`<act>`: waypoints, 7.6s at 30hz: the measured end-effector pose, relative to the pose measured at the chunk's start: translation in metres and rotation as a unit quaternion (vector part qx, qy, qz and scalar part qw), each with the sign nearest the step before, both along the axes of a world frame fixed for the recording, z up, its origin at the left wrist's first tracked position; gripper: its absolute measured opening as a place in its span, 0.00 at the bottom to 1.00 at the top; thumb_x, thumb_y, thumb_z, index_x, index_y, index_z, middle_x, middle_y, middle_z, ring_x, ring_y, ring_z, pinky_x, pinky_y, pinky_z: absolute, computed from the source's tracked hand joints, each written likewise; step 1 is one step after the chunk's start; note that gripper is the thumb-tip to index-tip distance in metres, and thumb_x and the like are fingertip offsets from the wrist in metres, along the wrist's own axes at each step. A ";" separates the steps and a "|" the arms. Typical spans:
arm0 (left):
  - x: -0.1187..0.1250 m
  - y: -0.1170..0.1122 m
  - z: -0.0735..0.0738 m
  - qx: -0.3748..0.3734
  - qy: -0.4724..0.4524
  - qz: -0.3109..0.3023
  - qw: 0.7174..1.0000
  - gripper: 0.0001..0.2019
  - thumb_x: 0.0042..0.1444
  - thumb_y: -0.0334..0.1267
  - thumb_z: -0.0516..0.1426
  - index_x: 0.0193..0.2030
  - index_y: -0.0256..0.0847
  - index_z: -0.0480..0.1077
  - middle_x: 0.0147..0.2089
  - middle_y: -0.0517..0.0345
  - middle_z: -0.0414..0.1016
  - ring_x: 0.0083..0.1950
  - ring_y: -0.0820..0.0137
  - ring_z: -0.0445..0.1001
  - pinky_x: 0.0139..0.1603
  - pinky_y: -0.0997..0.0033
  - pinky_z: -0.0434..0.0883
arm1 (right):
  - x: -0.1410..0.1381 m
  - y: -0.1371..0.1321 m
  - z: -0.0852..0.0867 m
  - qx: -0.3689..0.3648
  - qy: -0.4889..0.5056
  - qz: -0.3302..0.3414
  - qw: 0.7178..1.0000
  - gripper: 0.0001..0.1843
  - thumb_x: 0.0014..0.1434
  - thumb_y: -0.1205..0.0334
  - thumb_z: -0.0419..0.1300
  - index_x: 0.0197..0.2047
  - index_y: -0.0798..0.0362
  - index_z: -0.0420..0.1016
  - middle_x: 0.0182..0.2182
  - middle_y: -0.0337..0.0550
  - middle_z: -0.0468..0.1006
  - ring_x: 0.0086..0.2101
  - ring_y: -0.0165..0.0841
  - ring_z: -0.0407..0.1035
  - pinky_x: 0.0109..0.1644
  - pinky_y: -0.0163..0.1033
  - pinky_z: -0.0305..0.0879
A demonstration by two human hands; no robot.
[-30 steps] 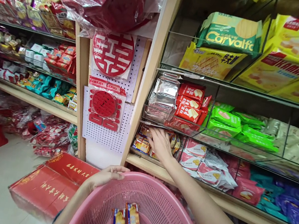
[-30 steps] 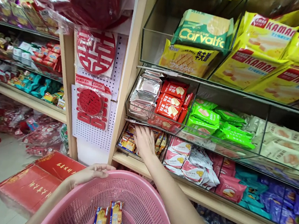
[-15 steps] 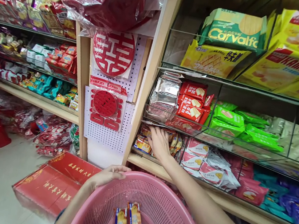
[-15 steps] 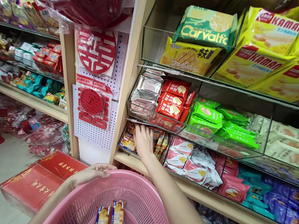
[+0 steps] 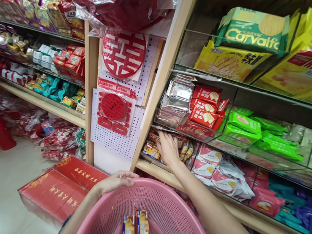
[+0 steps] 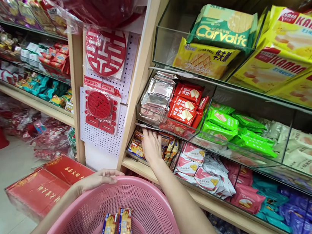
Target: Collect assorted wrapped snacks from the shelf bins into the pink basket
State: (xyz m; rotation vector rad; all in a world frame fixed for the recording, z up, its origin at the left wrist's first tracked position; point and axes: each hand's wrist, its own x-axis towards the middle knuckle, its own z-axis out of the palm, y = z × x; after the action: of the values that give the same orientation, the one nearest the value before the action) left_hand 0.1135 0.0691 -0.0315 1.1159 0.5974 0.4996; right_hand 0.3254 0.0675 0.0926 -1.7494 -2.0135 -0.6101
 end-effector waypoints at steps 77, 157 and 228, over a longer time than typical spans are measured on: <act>0.000 0.002 0.000 0.016 0.031 0.004 0.999 0.21 0.39 0.37 0.66 0.44 0.37 0.74 0.40 0.56 0.78 0.39 0.68 0.73 0.47 0.67 0.65 | -0.035 -0.118 -0.139 -0.411 0.093 0.277 0.863 0.50 0.42 0.48 0.64 0.66 0.49 0.48 0.49 0.49 0.67 0.53 0.44 0.56 0.62 0.58 0.33; 0.001 0.001 0.000 0.020 0.030 0.002 0.999 0.18 0.42 0.38 0.65 0.43 0.40 0.75 0.39 0.54 0.79 0.40 0.62 0.72 0.49 0.63 0.65 | -0.083 -0.154 -0.146 -0.404 0.340 -0.157 0.835 0.52 0.38 0.66 0.61 0.66 0.58 0.43 0.67 0.58 0.33 0.65 0.50 0.37 0.64 0.51 0.48; -0.010 0.004 -0.005 0.025 0.002 0.028 0.999 0.19 0.37 0.38 0.67 0.40 0.42 0.77 0.36 0.58 0.80 0.38 0.65 0.74 0.44 0.67 0.65 | 0.009 0.063 0.001 0.034 -0.023 -0.032 0.999 0.19 0.61 0.71 0.44 0.46 0.55 0.73 0.43 0.53 0.77 0.45 0.43 0.68 0.52 0.45 0.56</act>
State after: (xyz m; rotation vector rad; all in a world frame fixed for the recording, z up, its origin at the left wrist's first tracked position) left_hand 0.1039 0.0730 -0.0368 1.1507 0.6243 0.5644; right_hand 0.3342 0.1304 0.0939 -1.7809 -1.9506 -0.7360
